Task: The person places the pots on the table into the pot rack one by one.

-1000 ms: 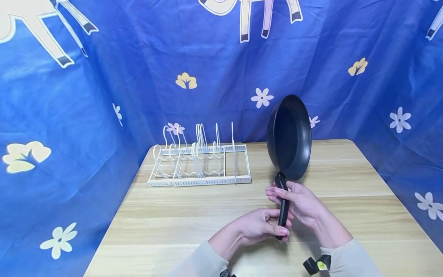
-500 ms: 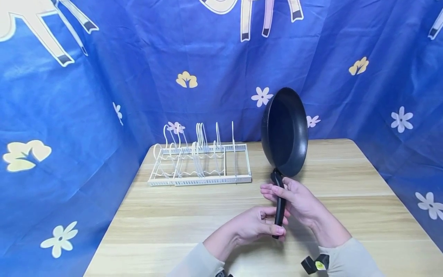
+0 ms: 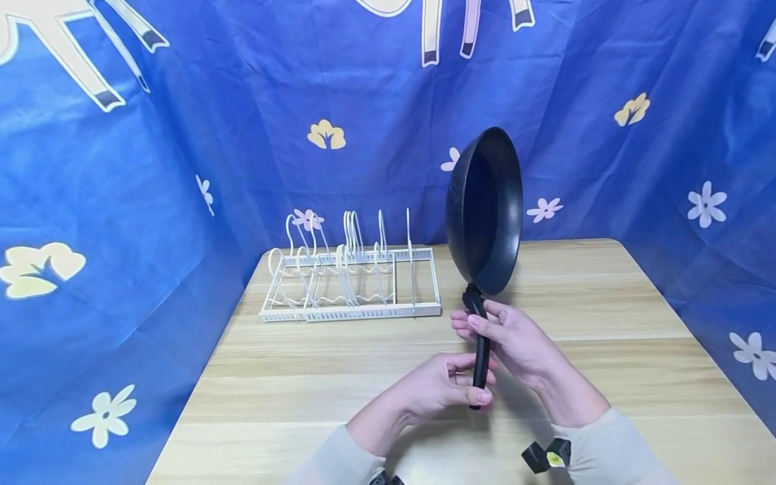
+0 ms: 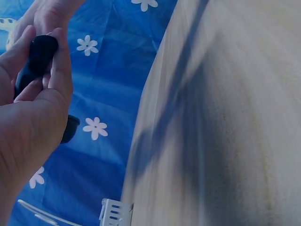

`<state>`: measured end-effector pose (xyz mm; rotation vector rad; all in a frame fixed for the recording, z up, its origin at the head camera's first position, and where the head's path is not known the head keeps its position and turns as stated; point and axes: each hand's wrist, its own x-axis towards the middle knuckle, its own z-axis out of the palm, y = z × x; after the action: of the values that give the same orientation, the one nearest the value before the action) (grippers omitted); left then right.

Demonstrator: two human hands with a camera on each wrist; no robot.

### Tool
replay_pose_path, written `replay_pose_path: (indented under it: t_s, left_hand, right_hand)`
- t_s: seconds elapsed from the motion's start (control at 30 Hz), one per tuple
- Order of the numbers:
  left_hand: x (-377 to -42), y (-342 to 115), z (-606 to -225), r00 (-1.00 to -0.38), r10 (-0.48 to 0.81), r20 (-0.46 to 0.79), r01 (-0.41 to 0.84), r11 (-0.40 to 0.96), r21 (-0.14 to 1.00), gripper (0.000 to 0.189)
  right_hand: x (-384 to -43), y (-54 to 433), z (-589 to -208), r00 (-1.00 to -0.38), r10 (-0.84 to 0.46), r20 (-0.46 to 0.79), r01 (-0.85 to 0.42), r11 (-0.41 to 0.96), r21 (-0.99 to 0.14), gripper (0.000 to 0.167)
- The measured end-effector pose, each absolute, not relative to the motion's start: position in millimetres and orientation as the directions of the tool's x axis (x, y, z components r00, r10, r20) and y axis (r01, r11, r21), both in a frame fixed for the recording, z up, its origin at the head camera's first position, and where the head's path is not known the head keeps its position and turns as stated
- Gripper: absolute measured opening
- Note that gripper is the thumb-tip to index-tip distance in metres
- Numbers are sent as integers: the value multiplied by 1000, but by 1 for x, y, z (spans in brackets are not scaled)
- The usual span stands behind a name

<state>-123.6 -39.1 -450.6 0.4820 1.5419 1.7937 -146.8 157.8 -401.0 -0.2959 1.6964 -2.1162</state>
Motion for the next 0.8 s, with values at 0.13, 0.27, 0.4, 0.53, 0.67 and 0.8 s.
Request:
replay_pose_path:
  t_s: [0.13, 0.27, 0.4, 0.53, 0.67, 0.8]
  left_hand:
    - [-122, -42, -445, -694, 701, -166, -252, -20, 968, 49]
    - [-118, -44, -439, -724, 674, -151, -195, 9, 981, 50]
    - [-114, -47, -434, -759, 638, -128, -151, 19, 988, 50]
    - [-110, -52, -428, -794, 599, -108, -101, 46, 994, 47]
    - [-107, -60, -422, -829, 553, -83, -31, 103, 994, 46]
    - [-103, -68, -418, -854, 517, -58, 29, 158, 987, 43]
  right_hand:
    - [-146, 153, -395, -898, -433, -76, 158, -157, -975, 55]
    - [-146, 150, -390, -896, -441, -45, 127, -159, -979, 52]
    - [-149, 145, -387, -874, -486, 5, 99, -188, -977, 52]
    - [-153, 139, -386, -849, -527, 42, 81, -209, -974, 51]
    - [-156, 131, -384, -829, -555, 65, 79, -233, -969, 52]
    - [-157, 123, -381, -808, -584, 77, 89, -250, -964, 55]
